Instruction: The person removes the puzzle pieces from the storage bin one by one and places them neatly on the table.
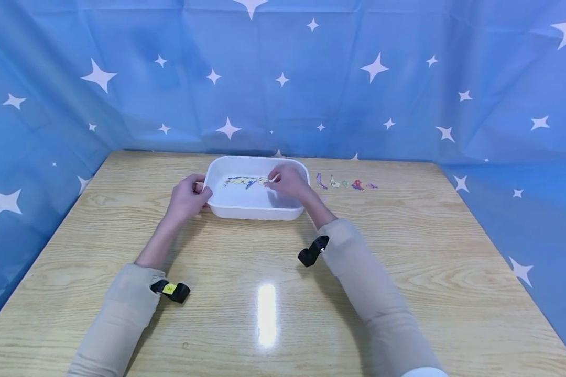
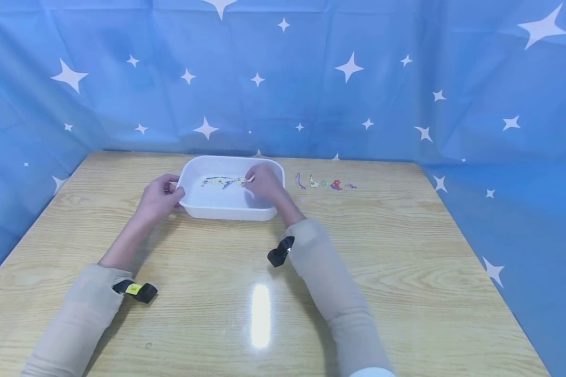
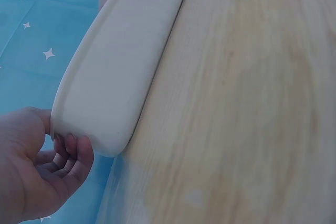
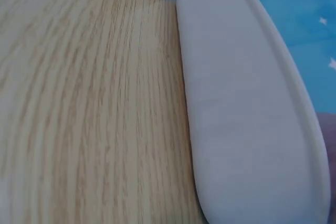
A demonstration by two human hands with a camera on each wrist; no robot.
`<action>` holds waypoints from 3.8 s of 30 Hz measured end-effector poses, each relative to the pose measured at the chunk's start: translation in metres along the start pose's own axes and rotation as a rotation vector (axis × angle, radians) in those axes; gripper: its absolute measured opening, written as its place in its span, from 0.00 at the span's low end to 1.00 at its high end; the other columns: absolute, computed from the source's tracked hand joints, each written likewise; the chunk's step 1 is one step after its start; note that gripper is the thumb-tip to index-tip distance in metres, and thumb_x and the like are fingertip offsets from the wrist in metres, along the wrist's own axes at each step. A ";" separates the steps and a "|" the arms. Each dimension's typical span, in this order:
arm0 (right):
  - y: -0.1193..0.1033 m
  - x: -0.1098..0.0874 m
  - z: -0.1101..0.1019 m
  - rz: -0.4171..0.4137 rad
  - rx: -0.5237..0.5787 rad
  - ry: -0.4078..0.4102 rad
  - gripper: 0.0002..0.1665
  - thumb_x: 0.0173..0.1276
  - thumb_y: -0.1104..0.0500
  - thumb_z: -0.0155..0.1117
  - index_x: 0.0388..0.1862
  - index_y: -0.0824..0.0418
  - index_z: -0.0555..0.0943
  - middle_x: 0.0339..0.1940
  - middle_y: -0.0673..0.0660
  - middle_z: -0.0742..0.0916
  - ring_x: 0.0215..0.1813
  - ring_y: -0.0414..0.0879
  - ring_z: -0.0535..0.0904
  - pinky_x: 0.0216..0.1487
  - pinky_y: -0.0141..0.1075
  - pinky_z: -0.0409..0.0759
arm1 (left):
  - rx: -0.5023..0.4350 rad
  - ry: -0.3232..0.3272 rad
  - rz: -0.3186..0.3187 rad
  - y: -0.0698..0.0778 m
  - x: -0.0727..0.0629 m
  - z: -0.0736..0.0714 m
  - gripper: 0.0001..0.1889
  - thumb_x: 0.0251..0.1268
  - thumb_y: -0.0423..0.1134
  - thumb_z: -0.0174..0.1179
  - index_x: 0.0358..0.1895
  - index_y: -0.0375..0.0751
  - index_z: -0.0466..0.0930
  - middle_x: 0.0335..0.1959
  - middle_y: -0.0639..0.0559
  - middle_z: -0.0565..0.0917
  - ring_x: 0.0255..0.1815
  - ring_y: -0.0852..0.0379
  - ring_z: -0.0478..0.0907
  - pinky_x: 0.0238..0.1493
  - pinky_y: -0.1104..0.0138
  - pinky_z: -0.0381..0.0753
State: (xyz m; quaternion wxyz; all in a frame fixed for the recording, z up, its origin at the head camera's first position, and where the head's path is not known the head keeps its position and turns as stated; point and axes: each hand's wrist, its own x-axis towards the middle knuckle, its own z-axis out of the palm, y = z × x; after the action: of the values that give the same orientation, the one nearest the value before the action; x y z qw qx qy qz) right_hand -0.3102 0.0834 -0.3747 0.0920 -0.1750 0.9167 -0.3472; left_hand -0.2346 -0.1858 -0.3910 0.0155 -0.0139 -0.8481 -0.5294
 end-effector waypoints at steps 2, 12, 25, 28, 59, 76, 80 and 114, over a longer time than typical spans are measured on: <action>0.001 0.001 0.001 0.022 -0.015 -0.005 0.13 0.70 0.62 0.67 0.48 0.71 0.83 0.47 0.64 0.87 0.50 0.55 0.83 0.51 0.40 0.83 | -0.002 -0.004 0.000 0.000 0.000 0.000 0.22 0.71 0.32 0.51 0.64 0.24 0.71 0.32 0.42 0.73 0.27 0.53 0.78 0.34 0.63 0.90; 0.003 0.003 0.009 0.022 -0.145 -0.030 0.10 0.70 0.60 0.66 0.43 0.65 0.83 0.40 0.58 0.86 0.42 0.48 0.79 0.45 0.36 0.80 | 0.002 -0.007 -0.017 0.001 0.000 0.001 0.22 0.71 0.33 0.51 0.65 0.26 0.71 0.33 0.41 0.73 0.28 0.52 0.78 0.33 0.62 0.90; 0.001 0.004 0.011 -0.021 -0.156 -0.072 0.08 0.70 0.59 0.68 0.41 0.64 0.82 0.38 0.56 0.84 0.41 0.46 0.77 0.44 0.34 0.77 | 0.000 -0.005 -0.009 0.001 -0.001 -0.001 0.22 0.71 0.32 0.51 0.64 0.24 0.71 0.32 0.42 0.73 0.28 0.52 0.77 0.33 0.64 0.90; 0.001 0.003 0.011 -0.030 -0.124 -0.072 0.08 0.69 0.60 0.69 0.39 0.64 0.82 0.36 0.56 0.84 0.40 0.46 0.77 0.43 0.33 0.76 | -0.001 -0.008 -0.009 0.002 -0.002 -0.001 0.22 0.71 0.32 0.51 0.64 0.24 0.70 0.32 0.42 0.73 0.28 0.51 0.78 0.33 0.64 0.90; 0.007 -0.023 -0.030 -0.082 0.133 0.011 0.08 0.71 0.61 0.66 0.42 0.66 0.85 0.39 0.63 0.89 0.38 0.54 0.86 0.45 0.43 0.87 | -0.008 -0.010 -0.004 0.000 0.000 -0.001 0.22 0.71 0.32 0.51 0.65 0.24 0.70 0.32 0.41 0.73 0.28 0.51 0.78 0.33 0.62 0.91; 0.045 -0.049 -0.071 -0.052 0.255 0.137 0.13 0.71 0.56 0.68 0.44 0.65 0.85 0.39 0.62 0.88 0.41 0.61 0.83 0.37 0.41 0.86 | -0.008 -0.001 -0.013 -0.002 0.001 0.000 0.22 0.71 0.32 0.51 0.65 0.25 0.70 0.32 0.42 0.73 0.27 0.53 0.78 0.33 0.63 0.90; 0.056 -0.057 -0.078 -0.038 0.267 0.140 0.15 0.71 0.55 0.68 0.46 0.67 0.84 0.40 0.66 0.87 0.42 0.64 0.82 0.36 0.38 0.85 | -0.005 -0.003 -0.009 0.000 0.000 0.000 0.22 0.71 0.32 0.51 0.65 0.25 0.70 0.32 0.42 0.73 0.27 0.52 0.78 0.33 0.64 0.90; 0.120 -0.087 -0.095 0.172 0.020 -0.016 0.11 0.73 0.62 0.64 0.45 0.71 0.85 0.33 0.60 0.88 0.34 0.45 0.83 0.35 0.33 0.86 | -0.006 0.004 -0.001 0.000 -0.001 0.000 0.23 0.71 0.32 0.51 0.65 0.24 0.70 0.33 0.42 0.73 0.29 0.52 0.77 0.34 0.63 0.90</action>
State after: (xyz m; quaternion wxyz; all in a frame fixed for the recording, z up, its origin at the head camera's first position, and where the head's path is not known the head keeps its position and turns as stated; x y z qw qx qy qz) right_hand -0.2881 0.2580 -0.3807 0.1304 -0.0976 0.9240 -0.3459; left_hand -0.2338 -0.1861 -0.3909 0.0169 -0.0126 -0.8464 -0.5321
